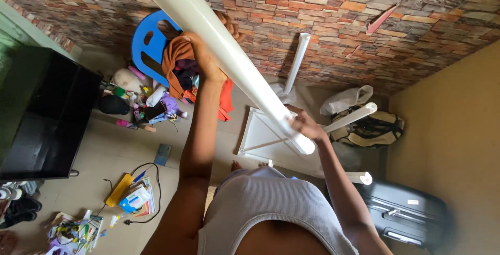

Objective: The recorder is seen assembling a small white plastic table.

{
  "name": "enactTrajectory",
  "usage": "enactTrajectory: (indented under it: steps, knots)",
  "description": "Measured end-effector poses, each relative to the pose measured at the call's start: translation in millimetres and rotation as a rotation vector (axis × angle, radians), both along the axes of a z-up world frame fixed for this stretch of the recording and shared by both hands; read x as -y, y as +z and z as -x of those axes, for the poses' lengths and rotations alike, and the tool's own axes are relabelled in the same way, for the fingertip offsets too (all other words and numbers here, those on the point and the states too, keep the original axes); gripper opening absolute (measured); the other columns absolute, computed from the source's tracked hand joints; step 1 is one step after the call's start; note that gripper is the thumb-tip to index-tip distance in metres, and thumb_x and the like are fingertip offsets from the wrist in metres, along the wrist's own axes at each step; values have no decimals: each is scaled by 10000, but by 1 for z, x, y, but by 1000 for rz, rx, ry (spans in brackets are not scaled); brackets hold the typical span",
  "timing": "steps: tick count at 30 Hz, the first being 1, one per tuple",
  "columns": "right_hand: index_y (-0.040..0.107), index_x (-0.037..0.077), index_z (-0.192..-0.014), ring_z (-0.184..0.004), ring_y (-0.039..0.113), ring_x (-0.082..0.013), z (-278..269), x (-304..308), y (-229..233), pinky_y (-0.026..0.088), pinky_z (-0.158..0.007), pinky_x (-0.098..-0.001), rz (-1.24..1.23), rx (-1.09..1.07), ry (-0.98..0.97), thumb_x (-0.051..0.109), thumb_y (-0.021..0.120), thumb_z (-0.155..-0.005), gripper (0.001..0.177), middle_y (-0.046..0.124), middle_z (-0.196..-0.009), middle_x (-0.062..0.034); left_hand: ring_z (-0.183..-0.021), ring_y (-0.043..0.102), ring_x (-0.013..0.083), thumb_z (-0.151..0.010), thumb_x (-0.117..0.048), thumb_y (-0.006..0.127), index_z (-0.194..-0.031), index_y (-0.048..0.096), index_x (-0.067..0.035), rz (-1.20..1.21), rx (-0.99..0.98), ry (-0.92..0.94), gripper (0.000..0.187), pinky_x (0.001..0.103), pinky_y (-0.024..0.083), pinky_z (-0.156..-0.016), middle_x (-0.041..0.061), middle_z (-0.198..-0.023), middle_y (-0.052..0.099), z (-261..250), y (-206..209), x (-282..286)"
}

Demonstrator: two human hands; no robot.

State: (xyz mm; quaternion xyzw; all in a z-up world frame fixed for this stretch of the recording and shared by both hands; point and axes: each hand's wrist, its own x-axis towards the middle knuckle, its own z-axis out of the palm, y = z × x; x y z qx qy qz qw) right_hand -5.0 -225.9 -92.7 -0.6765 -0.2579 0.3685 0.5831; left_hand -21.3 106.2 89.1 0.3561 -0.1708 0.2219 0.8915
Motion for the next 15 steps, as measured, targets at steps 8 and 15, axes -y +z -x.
enactTrajectory:
  steps: [8,15]
  knots:
    - [706,-8,-968,-628,495,-88,-68,16,-82,427,-551,-274,25,603,-256,364,535,-1109,434,589,-768,23,-945,472,205,-828,-880,504,-1214,519,-29,76,-139,119,934,390,453,-853,80,-1029,511,14,-16,-3]
    - [683,22,-1051,-774,430,-75,-32,-78,177,348,-645,-292,-564,482,-930,364,481,-1135,406,577,-860,11,-1121,580,264,-885,-789,580,-1383,452,-12,-251,-311,518,931,419,517,-961,125,-1220,573,-9,-89,29]
